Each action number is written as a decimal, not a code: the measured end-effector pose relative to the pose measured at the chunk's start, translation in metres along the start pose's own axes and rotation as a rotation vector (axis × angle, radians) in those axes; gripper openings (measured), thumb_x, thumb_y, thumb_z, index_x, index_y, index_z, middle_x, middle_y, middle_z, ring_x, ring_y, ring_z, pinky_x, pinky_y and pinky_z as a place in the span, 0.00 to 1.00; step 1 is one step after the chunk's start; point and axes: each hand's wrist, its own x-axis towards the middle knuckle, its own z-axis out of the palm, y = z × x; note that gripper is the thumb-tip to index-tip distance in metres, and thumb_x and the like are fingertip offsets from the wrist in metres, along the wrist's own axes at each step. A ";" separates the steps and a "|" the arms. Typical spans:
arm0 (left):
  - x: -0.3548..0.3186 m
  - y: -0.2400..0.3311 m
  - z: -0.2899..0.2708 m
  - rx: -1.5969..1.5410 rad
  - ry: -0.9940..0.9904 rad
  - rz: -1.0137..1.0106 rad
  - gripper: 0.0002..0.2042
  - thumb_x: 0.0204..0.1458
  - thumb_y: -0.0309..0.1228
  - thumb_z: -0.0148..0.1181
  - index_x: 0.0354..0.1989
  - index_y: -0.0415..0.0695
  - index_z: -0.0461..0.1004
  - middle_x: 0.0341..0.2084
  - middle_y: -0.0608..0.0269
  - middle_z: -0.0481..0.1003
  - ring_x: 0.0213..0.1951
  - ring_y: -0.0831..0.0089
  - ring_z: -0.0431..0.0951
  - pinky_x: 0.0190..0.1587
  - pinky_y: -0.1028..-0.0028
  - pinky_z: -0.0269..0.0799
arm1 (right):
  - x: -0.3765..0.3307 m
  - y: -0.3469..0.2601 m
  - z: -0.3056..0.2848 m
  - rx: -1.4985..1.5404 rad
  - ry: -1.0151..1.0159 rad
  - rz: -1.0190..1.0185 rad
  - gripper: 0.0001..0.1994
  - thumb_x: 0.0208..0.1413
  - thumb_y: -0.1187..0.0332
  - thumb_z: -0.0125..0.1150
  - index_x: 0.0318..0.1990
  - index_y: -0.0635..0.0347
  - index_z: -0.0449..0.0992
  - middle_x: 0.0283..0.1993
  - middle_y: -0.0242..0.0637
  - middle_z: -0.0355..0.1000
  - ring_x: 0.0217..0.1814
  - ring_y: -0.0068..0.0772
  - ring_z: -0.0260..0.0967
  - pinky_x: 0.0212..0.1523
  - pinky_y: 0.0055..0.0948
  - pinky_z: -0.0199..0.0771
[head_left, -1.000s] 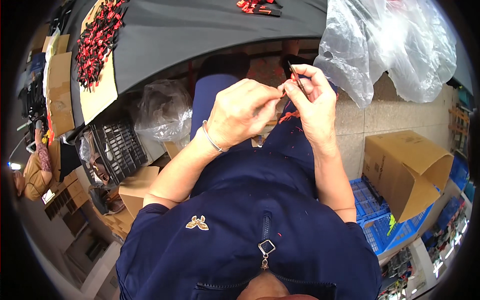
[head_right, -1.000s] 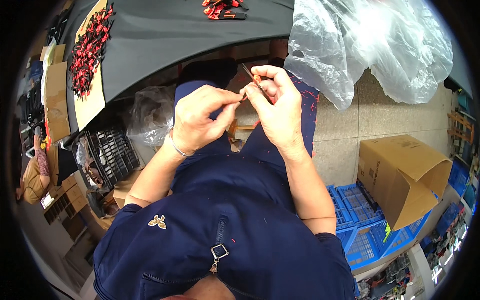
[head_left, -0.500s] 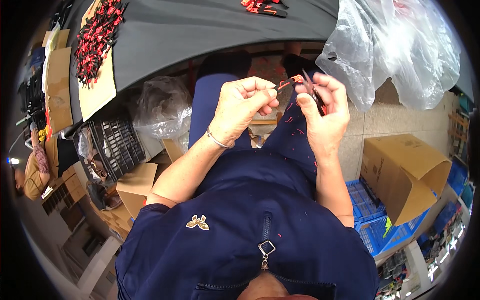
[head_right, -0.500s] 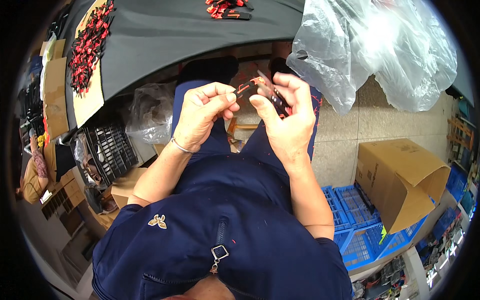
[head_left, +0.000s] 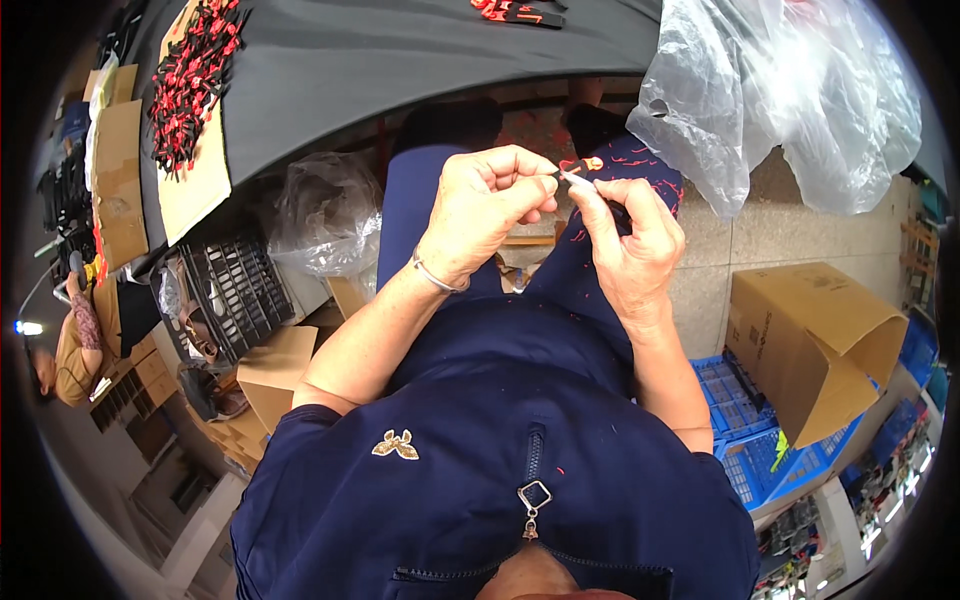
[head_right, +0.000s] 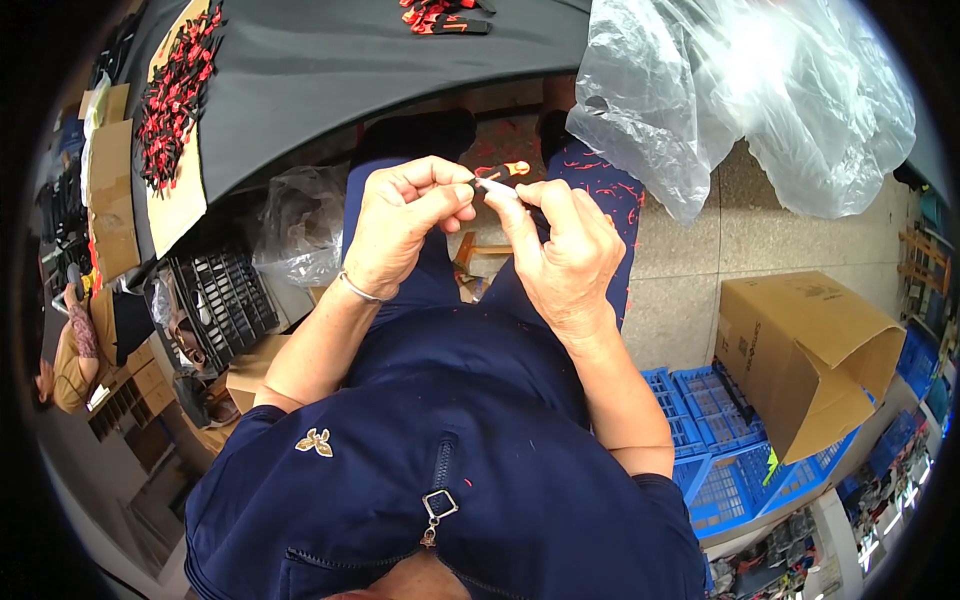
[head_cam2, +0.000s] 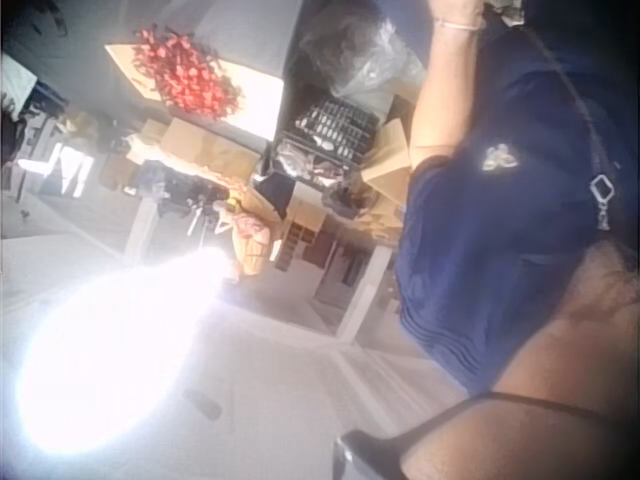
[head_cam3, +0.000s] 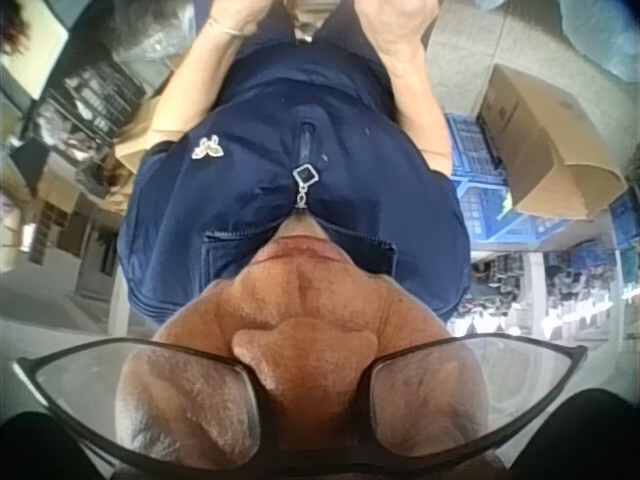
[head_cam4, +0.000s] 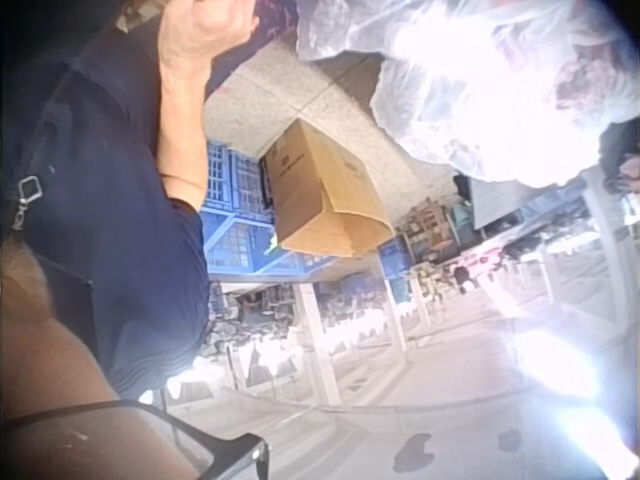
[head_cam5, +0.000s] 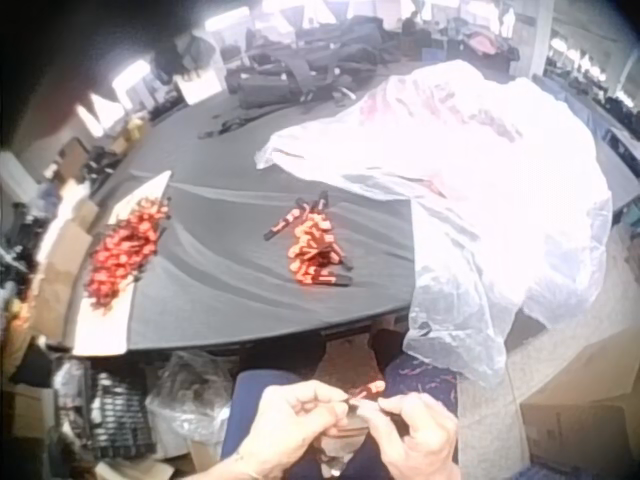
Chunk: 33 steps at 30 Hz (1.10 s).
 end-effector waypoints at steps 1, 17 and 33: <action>0.000 0.000 0.000 0.001 0.000 -0.002 0.06 0.51 0.26 0.58 0.35 0.38 0.77 0.23 0.65 0.76 0.25 0.84 0.73 0.30 0.84 0.69 | 0.000 0.002 0.000 -0.005 -0.006 -0.026 0.09 0.43 0.69 0.70 0.28 0.60 0.75 0.24 0.35 0.73 0.24 0.29 0.70 0.25 0.25 0.69; 0.006 0.041 -0.081 0.066 0.196 0.187 0.08 0.53 0.26 0.53 0.36 0.34 0.73 0.26 0.64 0.75 0.25 0.83 0.73 0.28 0.86 0.68 | 0.024 0.007 0.010 0.480 -0.045 0.425 0.06 0.51 0.74 0.64 0.34 0.64 0.73 0.28 0.29 0.74 0.27 0.12 0.65 0.29 0.14 0.65; 0.151 0.099 -0.092 0.991 0.502 0.814 0.11 0.48 0.29 0.60 0.40 0.41 0.78 0.33 0.58 0.77 0.32 0.68 0.77 0.38 0.72 0.72 | 0.041 0.007 0.012 0.603 -0.078 0.438 0.06 0.54 0.73 0.62 0.36 0.64 0.72 0.30 0.31 0.73 0.30 0.15 0.68 0.32 0.15 0.67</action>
